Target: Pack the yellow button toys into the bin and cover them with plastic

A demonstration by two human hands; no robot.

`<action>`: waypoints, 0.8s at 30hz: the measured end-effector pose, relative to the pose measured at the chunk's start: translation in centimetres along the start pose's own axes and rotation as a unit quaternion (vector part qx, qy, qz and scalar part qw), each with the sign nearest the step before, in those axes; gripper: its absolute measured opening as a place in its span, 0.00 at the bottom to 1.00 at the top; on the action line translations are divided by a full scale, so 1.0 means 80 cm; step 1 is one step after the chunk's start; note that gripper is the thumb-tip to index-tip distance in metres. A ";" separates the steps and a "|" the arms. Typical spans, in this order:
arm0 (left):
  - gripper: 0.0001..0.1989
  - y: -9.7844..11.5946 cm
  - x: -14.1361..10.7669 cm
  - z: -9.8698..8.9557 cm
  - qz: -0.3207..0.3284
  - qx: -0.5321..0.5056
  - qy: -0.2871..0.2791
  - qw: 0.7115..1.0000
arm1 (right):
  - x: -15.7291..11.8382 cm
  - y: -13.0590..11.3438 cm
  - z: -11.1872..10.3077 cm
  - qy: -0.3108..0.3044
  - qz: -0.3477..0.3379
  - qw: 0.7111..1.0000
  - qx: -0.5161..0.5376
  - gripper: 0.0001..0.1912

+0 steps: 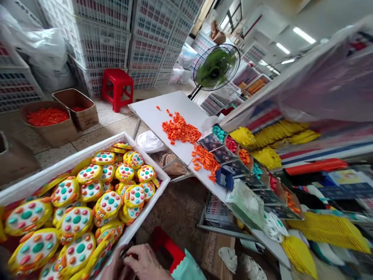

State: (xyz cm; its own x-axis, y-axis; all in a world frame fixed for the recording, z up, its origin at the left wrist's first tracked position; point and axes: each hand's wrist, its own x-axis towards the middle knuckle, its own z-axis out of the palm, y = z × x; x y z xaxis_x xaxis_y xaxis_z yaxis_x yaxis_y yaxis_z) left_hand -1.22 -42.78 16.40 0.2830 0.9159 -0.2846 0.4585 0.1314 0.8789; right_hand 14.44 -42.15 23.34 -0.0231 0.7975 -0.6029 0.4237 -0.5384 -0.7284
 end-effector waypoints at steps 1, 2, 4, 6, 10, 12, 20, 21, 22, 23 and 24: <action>0.21 0.020 0.009 0.007 0.002 -0.018 -0.027 0.999 | 0.000 0.003 -0.026 0.012 -0.005 1.000 0.004 0.10; 0.23 0.040 0.016 0.014 -0.016 -0.075 -0.077 0.994 | 0.001 0.007 -0.050 0.024 -0.008 1.000 0.009 0.10; 0.27 0.075 0.028 0.030 -0.067 -0.190 -0.137 0.970 | 0.006 0.017 -0.094 0.054 -0.005 0.998 0.018 0.14; 0.26 0.102 0.040 0.050 -0.105 -0.239 -0.144 0.954 | 0.013 0.027 -0.126 0.050 -0.001 0.998 0.033 0.16; 0.17 0.130 0.068 0.088 -0.108 -0.228 -0.116 0.961 | 0.022 0.032 -0.142 0.060 -0.020 0.998 0.028 0.14; 0.15 0.132 0.081 0.098 -0.104 -0.216 -0.104 0.965 | 0.023 0.032 -0.137 0.096 -0.028 0.995 0.020 0.13; 0.20 0.141 0.089 0.108 -0.114 -0.221 -0.159 0.955 | 0.018 0.070 -0.160 0.072 0.028 0.992 0.103 0.11; 0.21 0.145 0.089 0.113 -0.114 -0.222 -0.165 0.954 | 0.016 0.075 -0.166 0.059 0.040 0.991 0.117 0.13; 0.21 0.149 0.089 0.119 -0.111 -0.223 -0.171 0.953 | 0.014 0.077 -0.173 0.047 0.051 0.989 0.129 0.14; 0.21 0.153 0.090 0.125 -0.106 -0.224 -0.177 0.952 | 0.011 0.079 -0.179 0.039 0.060 0.988 0.136 0.15; 0.20 0.157 0.092 0.133 -0.098 -0.225 -0.183 0.952 | 0.009 0.079 -0.186 0.036 0.068 0.988 0.137 0.15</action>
State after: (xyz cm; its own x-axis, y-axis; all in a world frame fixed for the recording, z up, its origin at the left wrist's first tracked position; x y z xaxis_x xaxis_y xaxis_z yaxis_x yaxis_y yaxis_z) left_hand 15.56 -38.41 21.30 0.5417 0.6740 -0.5023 0.1482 0.5116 0.8464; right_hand 30.61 -40.94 23.15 0.0860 0.7243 -0.6841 0.1567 -0.6879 -0.7086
